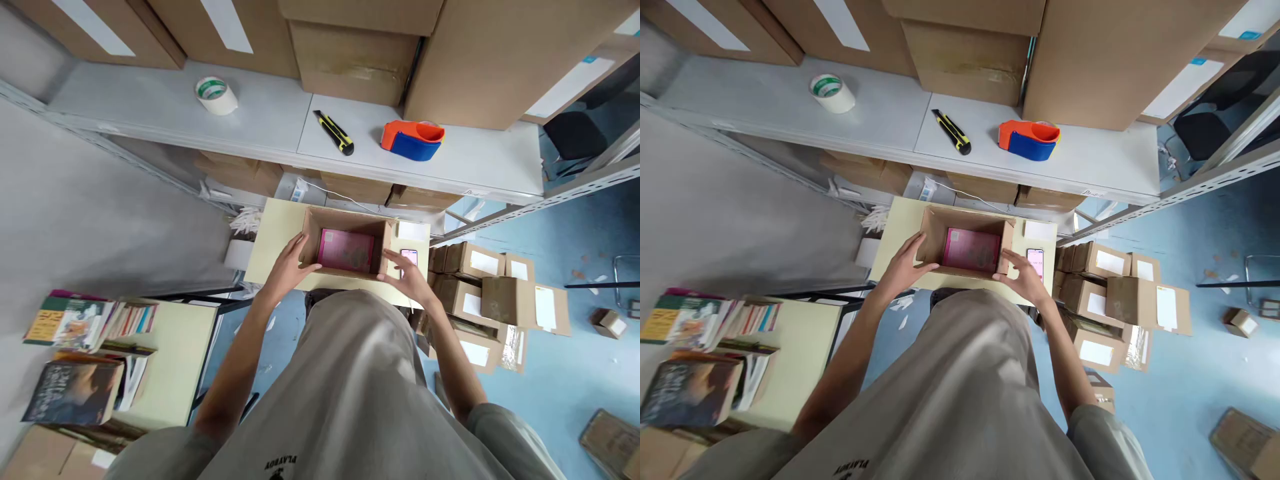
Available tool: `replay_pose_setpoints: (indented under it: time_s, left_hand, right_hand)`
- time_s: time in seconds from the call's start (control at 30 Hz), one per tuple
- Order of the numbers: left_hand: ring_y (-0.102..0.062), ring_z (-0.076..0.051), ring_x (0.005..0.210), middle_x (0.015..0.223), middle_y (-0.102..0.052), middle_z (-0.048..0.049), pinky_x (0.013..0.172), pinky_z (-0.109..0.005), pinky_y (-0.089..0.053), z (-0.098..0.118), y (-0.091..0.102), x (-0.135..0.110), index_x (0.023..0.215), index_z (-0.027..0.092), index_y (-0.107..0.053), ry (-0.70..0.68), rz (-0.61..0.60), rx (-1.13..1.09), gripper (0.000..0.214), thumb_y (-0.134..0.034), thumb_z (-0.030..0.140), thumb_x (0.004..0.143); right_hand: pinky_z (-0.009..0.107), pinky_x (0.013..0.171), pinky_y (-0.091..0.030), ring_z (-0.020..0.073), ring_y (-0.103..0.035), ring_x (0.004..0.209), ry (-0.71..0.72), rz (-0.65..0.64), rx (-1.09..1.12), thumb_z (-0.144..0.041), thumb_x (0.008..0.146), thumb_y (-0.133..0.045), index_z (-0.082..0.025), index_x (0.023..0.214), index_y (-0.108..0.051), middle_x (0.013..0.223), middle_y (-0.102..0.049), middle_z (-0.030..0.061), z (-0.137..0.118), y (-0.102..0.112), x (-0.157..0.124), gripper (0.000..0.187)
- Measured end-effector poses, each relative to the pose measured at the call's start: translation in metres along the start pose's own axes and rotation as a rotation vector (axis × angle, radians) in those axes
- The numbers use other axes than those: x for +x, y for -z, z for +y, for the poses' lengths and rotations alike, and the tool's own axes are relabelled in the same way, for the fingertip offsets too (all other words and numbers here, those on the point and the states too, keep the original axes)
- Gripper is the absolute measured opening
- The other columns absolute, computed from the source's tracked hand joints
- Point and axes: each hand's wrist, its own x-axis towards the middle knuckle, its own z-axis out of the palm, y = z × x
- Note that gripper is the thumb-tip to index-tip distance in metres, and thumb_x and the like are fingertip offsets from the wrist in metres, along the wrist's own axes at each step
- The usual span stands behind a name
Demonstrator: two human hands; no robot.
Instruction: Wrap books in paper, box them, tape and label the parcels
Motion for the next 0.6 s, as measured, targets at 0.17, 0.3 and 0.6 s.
replay_pose_setpoints:
  time_s: [0.17,0.3,0.6]
  left_hand:
    - [-0.070,-0.037,0.155,0.170,-0.070,-0.0141,0.127,-0.047,-0.058,0.004,-0.012,0.008,0.188,0.029,-0.034,-0.004,-0.237,-0.040,0.102,-0.082,0.063,0.104]
    - [-0.077,-0.042,0.143,0.156,-0.079,-0.0179,0.117,-0.048,-0.062,-0.005,-0.020,0.032,0.182,0.026,-0.046,0.050,-0.236,0.061,0.092,-0.081,0.065,0.106]
    - [-0.040,-0.051,0.175,0.187,-0.039,-0.0315,0.143,-0.065,-0.039,-0.015,-0.030,0.100,0.186,0.015,-0.029,-0.095,0.094,0.099,0.126,-0.102,0.052,0.089]
  right_hand:
    - [0.062,0.131,-0.058,0.0436,-0.070,0.154,-0.006,-0.151,-0.122,-0.063,0.098,-0.091,-0.025,0.155,-0.079,0.167,-0.072,0.0178,0.011,-0.026,0.014,0.069]
    - [0.054,0.114,-0.066,0.0413,-0.083,0.129,-0.153,-0.092,-0.171,-0.062,0.107,-0.082,-0.020,0.147,-0.078,0.139,-0.085,0.0197,0.018,-0.032,0.038,0.058]
    - [0.064,0.119,-0.062,0.0495,-0.060,0.155,-0.215,0.348,-0.316,-0.059,0.100,-0.083,-0.014,0.178,-0.039,0.168,-0.054,0.0323,0.022,-0.046,0.065,0.100]
